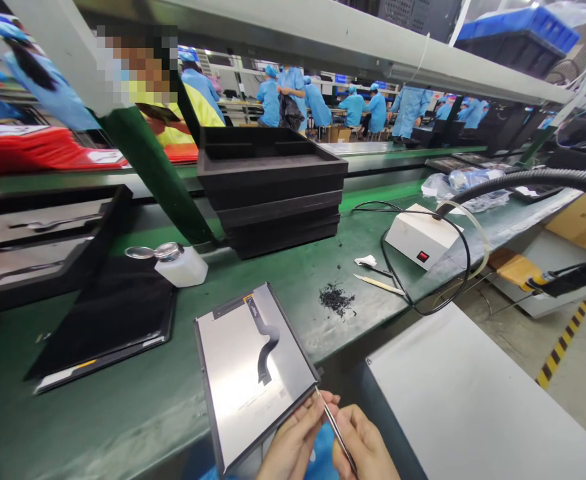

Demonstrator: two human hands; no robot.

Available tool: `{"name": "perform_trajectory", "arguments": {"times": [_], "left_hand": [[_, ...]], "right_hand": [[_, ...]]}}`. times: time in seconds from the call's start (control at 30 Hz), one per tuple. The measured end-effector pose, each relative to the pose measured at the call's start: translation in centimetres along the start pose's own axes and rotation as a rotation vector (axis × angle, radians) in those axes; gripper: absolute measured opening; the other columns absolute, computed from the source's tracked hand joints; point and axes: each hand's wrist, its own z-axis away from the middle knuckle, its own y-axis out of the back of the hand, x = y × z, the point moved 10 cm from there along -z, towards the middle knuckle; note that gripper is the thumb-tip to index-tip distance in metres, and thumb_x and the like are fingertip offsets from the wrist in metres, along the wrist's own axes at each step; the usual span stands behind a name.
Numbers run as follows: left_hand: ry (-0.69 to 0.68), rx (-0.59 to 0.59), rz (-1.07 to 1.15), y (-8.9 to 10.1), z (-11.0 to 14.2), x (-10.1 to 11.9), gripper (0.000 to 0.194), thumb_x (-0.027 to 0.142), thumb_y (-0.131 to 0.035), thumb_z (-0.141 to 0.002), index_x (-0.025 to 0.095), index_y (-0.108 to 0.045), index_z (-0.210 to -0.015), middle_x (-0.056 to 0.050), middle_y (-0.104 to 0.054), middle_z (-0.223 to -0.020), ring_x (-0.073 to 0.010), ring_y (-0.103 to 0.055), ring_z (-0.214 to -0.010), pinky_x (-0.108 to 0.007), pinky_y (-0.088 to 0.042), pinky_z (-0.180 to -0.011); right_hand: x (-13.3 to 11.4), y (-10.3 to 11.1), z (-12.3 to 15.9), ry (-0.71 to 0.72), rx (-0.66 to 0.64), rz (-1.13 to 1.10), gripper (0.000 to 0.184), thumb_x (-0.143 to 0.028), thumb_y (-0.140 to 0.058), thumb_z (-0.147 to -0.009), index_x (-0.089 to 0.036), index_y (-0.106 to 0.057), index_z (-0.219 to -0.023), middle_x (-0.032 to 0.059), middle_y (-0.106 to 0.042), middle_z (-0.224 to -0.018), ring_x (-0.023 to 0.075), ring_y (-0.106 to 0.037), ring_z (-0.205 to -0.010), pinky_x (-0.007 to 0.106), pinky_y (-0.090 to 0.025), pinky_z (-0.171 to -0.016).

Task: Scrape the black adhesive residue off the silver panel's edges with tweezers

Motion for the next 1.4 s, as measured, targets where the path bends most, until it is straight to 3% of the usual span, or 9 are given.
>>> {"name": "perform_trajectory", "arguments": {"times": [0.17,0.27,0.43,0.63,0.73,0.9,1.17,1.3,1.4], "left_hand": [[0.005,0.023,0.013,0.1,-0.4,-0.4,0.041,0.046,-0.093,-0.057,0.013,-0.073,-0.071,-0.007,-0.07,-0.079,-0.0213,-0.065,-0.086,-0.03,-0.046,-0.088],[-0.004,0.008,0.015,-0.1,-0.1,-0.2,0.045,0.049,-0.092,-0.058,0.012,-0.075,-0.077,-0.009,-0.071,-0.081,-0.0216,-0.066,-0.083,-0.031,-0.046,-0.087],[0.015,-0.015,0.037,-0.3,0.0,-0.2,0.047,0.048,-0.092,-0.058,0.012,-0.075,-0.082,-0.008,-0.07,-0.074,-0.0231,-0.068,-0.079,-0.035,-0.046,-0.088],[0.023,0.002,0.042,-0.5,-0.5,-0.3,0.041,0.045,-0.094,-0.056,0.014,-0.071,-0.07,-0.005,-0.068,-0.075,-0.0193,-0.066,-0.083,-0.028,-0.047,-0.085],[0.012,-0.018,0.038,-0.6,-0.4,-0.2,0.045,0.048,-0.093,-0.057,0.013,-0.074,-0.077,-0.006,-0.069,-0.075,-0.0176,-0.064,-0.074,-0.029,-0.047,-0.081],[0.0,-0.043,0.024,-0.3,-0.5,-0.3,0.049,0.05,-0.091,-0.06,0.011,-0.075,-0.086,-0.006,-0.068,-0.07,-0.0169,-0.063,-0.067,-0.031,-0.048,-0.078],[-0.016,-0.009,0.017,0.0,-1.6,-0.3,0.04,0.044,-0.094,-0.057,0.015,-0.068,-0.068,-0.002,-0.064,-0.07,-0.0156,-0.063,-0.073,-0.025,-0.046,-0.076],[-0.012,-0.029,0.007,-0.3,-1.2,-0.1,0.051,0.053,-0.091,-0.057,0.012,-0.075,-0.083,-0.01,-0.072,-0.079,-0.0203,-0.066,-0.075,-0.03,-0.047,-0.076],[-0.004,-0.036,0.0,-0.3,-1.0,0.1,0.052,0.053,-0.092,-0.057,0.011,-0.075,-0.082,-0.009,-0.071,-0.073,-0.0222,-0.067,-0.078,-0.032,-0.048,-0.08]], "right_hand": [[-0.1,1.2,0.0,0.125,0.119,0.104,0.062,-0.081,-0.065,-0.067,-0.021,-0.05,-0.074,-0.0081,-0.048,-0.052,0.005,-0.029,-0.039,0.021,-0.019,-0.04],[0.6,0.9,-0.9,0.091,0.033,0.069,0.065,-0.086,-0.058,-0.067,-0.022,-0.049,-0.067,-0.0096,-0.041,-0.042,0.0053,-0.027,-0.034,0.021,-0.019,-0.038],[1.0,-0.8,-1.1,-0.026,-0.129,-0.057,0.065,-0.085,-0.058,-0.069,-0.021,-0.052,-0.074,-0.0109,-0.038,-0.04,0.005,-0.021,-0.033,0.02,-0.015,-0.036],[-0.1,1.3,-0.7,0.102,0.08,0.051,0.063,-0.081,-0.065,-0.067,-0.022,-0.045,-0.069,-0.0081,-0.047,-0.05,0.005,-0.033,-0.039,0.018,-0.026,-0.04],[1.3,1.3,-1.6,0.033,0.0,0.001,0.066,-0.085,-0.062,-0.064,-0.021,-0.047,-0.066,-0.0096,-0.042,-0.042,0.0052,-0.032,-0.034,0.019,-0.023,-0.037],[2.4,-0.5,-1.9,-0.074,-0.162,-0.188,0.064,-0.082,-0.064,-0.067,-0.02,-0.05,-0.068,-0.0111,-0.037,-0.038,0.0033,-0.024,-0.033,0.018,-0.016,-0.038],[0.5,0.9,-1.2,0.058,0.011,-0.038,0.058,-0.074,-0.072,-0.067,-0.02,-0.05,-0.069,-0.0058,-0.055,-0.05,0.0063,-0.041,-0.039,0.02,-0.029,-0.045],[1.2,0.1,-1.5,0.0,-0.094,-0.149,0.06,-0.074,-0.071,-0.068,-0.017,-0.057,-0.074,-0.0094,-0.046,-0.043,0.0038,-0.029,-0.036,0.019,-0.02,-0.042],[1.4,-0.8,-1.5,-0.05,-0.152,-0.228,0.06,-0.074,-0.072,-0.067,-0.017,-0.058,-0.077,-0.0114,-0.041,-0.041,0.0039,-0.024,-0.036,0.019,-0.018,-0.041]]}}
